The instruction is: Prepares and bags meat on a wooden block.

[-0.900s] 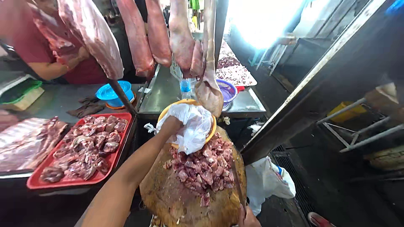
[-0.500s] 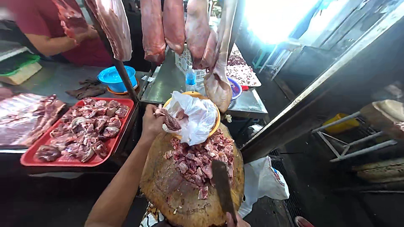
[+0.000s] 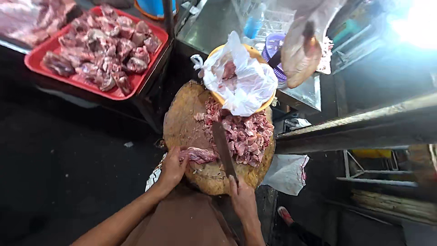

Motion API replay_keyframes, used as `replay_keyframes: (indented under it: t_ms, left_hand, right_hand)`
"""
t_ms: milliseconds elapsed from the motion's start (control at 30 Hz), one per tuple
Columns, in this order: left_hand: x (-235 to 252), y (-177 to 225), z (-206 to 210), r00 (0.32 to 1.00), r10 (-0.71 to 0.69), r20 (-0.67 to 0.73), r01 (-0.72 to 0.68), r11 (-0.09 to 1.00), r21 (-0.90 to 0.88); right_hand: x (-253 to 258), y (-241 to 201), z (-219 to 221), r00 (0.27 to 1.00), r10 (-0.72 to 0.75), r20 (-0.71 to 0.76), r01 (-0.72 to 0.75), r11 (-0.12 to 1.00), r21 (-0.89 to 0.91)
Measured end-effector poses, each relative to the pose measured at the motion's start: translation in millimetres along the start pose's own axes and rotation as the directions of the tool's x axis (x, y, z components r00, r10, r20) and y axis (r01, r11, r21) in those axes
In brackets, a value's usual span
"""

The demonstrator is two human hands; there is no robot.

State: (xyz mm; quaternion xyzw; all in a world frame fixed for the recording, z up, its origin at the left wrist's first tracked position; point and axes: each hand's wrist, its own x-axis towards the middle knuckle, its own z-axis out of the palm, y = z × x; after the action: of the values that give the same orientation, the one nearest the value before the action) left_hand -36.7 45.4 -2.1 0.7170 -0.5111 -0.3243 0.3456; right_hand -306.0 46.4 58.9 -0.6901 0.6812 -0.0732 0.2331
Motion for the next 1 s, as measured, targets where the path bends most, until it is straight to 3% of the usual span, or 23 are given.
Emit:
replay_keyframes:
  t_ms: [67,100,167,233,267,300,333,367,400,433,500,567,633,700,733,767,800,833,867,900,933,1000]
  left_hand:
    - [-1.5,-0.2,-4.5,0.999,0.042,-0.028,-0.04,0.998,0.048]
    - [-1.2,2.6,-6.6,1.0,-0.005,-0.004,0.005,0.999,0.051]
    - [0.7,7.5,-8.4,0.992,-0.106,0.061,0.104,0.994,0.04]
    - [3.3,6.9,-9.2,0.987,-0.138,0.084,0.137,0.99,0.02]
    - [4.3,4.9,-9.3,0.986,-0.14,0.086,0.139,0.99,0.019]
    - [5.2,2.9,-9.4,0.987,-0.137,0.087,0.136,0.991,0.017]
    - [5.5,1.1,-9.3,0.988,-0.125,0.087,0.124,0.992,0.015]
    - [5.6,0.1,-9.9,0.989,-0.116,0.089,0.116,0.993,0.011]
    - [4.2,0.2,-10.5,0.985,-0.131,0.108,0.131,0.991,0.002]
    - [2.4,0.5,-11.7,0.982,-0.142,0.127,0.144,0.99,-0.004]
    - [6.9,2.5,-13.3,0.983,-0.137,0.124,0.14,0.99,-0.018]
    - [1.7,3.0,-13.3,0.982,-0.147,0.122,0.151,0.988,-0.025]
    - [2.6,5.6,-12.0,0.977,-0.166,0.134,0.173,0.984,-0.035]
    - [3.9,4.2,-9.7,0.974,-0.178,0.142,0.185,0.982,-0.036]
    - [4.7,1.7,-10.0,0.975,-0.175,0.139,0.181,0.983,-0.032]
    - [5.5,0.3,-11.5,0.974,-0.172,0.15,0.177,0.984,-0.023]
    - [7.3,0.5,-13.7,0.969,-0.179,0.172,0.181,0.983,0.002]
    - [8.7,1.8,-16.3,0.961,-0.195,0.198,0.193,0.981,0.029]
    - [7.7,3.0,-18.0,0.949,-0.22,0.224,0.216,0.976,0.044]
    - [7.1,3.2,-19.6,0.94,-0.239,0.243,0.232,0.971,0.059]
    - [10.0,2.7,-21.3,0.94,-0.242,0.243,0.233,0.97,0.064]
    - [7.9,-0.1,-23.1,0.945,-0.225,0.235,0.219,0.974,0.051]
  right_hand:
    - [1.6,-23.2,-20.6,0.954,-0.145,-0.264,0.192,0.968,0.162]
    - [0.9,-37.2,-31.5,0.904,-0.187,-0.384,0.304,0.913,0.271]
    - [-1.7,-67.2,-46.1,0.776,-0.22,-0.59,0.547,0.701,0.458]
    - [0.5,-79.8,-38.9,0.705,-0.237,-0.668,0.674,0.517,0.528]
    - [1.7,-71.8,-24.6,0.71,-0.264,-0.653,0.664,0.561,0.495]
    - [1.4,-55.7,-7.5,0.752,-0.309,-0.582,0.588,0.714,0.38]
    - [-0.3,-40.5,6.0,0.851,-0.329,-0.41,0.424,0.89,0.166]
    - [-0.1,-33.7,15.2,0.959,-0.24,-0.151,0.233,0.971,-0.061]
    - [2.0,-31.3,21.7,0.995,-0.076,0.068,0.088,0.976,-0.198]
    - [3.0,-28.0,25.7,0.991,0.0,0.137,0.031,0.975,-0.222]
    - [9.7,-28.8,14.1,0.997,-0.078,0.016,0.08,0.992,-0.098]
    - [2.8,-42.1,-6.0,0.943,-0.206,-0.26,0.25,0.957,0.148]
    - [4.2,-72.4,-27.8,0.805,-0.248,-0.538,0.507,0.758,0.411]
    - [9.5,-94.2,-31.5,0.692,-0.249,-0.678,0.686,0.519,0.51]
    - [11.6,-90.4,-20.4,0.684,-0.27,-0.678,0.7,0.506,0.504]
    - [11.0,-75.0,-3.1,0.715,-0.312,-0.626,0.65,0.625,0.431]
    - [7.7,-55.3,12.1,0.81,-0.351,-0.469,0.508,0.819,0.265]
    - [4.6,-44.8,19.7,0.935,-0.287,-0.208,0.295,0.955,0.012]
    - [4.5,-41.9,22.9,0.995,-0.09,0.052,0.099,0.977,-0.187]
    - [7.3,-40.0,24.9,0.987,0.04,0.157,0.004,0.963,-0.271]
    - [13.5,-39.8,21.6,0.988,0.059,0.144,-0.018,0.963,-0.271]
    - [14.9,-42.1,7.0,0.992,-0.1,-0.079,0.091,0.989,-0.116]
